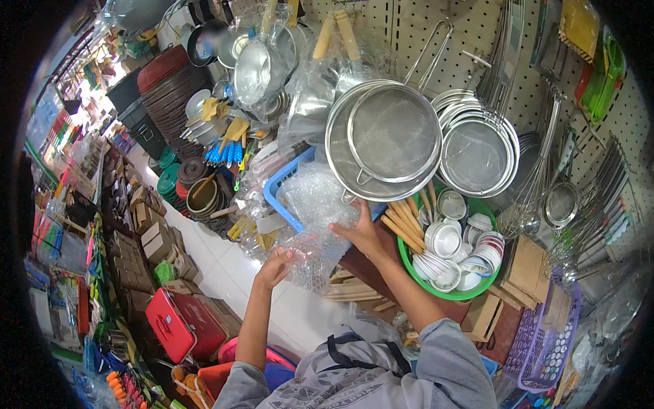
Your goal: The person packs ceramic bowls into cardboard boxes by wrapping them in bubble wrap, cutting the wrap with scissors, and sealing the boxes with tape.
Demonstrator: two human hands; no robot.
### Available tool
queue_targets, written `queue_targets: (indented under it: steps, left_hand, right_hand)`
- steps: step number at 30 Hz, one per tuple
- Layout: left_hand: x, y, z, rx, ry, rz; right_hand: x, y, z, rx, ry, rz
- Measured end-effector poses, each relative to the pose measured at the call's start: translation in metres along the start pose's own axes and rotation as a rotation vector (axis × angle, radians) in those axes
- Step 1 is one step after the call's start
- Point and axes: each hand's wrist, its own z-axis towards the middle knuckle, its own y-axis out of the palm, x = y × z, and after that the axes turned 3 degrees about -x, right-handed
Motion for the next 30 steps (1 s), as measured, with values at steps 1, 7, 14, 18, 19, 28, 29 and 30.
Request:
queue_targets:
  steps: [1,7,14,18,19,28,29,30]
  left_hand:
    - [0.002,0.001,-0.002,0.017,-0.005,-0.001]
    - [-0.033,0.015,-0.028,0.136,-0.077,-0.09]
    - [-0.036,0.04,-0.026,0.051,-0.324,-0.26]
    - [-0.048,0.055,-0.017,0.079,-0.221,-0.24]
    - [-0.048,0.058,-0.015,0.058,-0.19,-0.259]
    - [-0.065,0.104,0.004,0.366,-0.102,0.027]
    - [-0.069,0.108,0.004,0.372,-0.082,0.025]
    - [-0.07,0.112,0.004,0.353,-0.083,0.007]
  right_hand:
    - [0.001,0.001,0.001,0.001,0.01,-0.026]
    - [-0.019,-0.007,-0.032,-0.139,0.067,0.18]
    - [-0.022,-0.02,-0.055,-0.23,0.025,0.228]
    - [-0.024,-0.035,-0.07,-0.324,0.014,0.18]
    - [-0.021,-0.038,-0.073,-0.333,0.0,0.175]
    - [-0.032,-0.064,-0.121,-0.353,0.005,0.157]
    - [-0.03,-0.067,-0.125,-0.344,-0.011,0.14]
    - [-0.028,-0.071,-0.129,-0.336,-0.026,0.124]
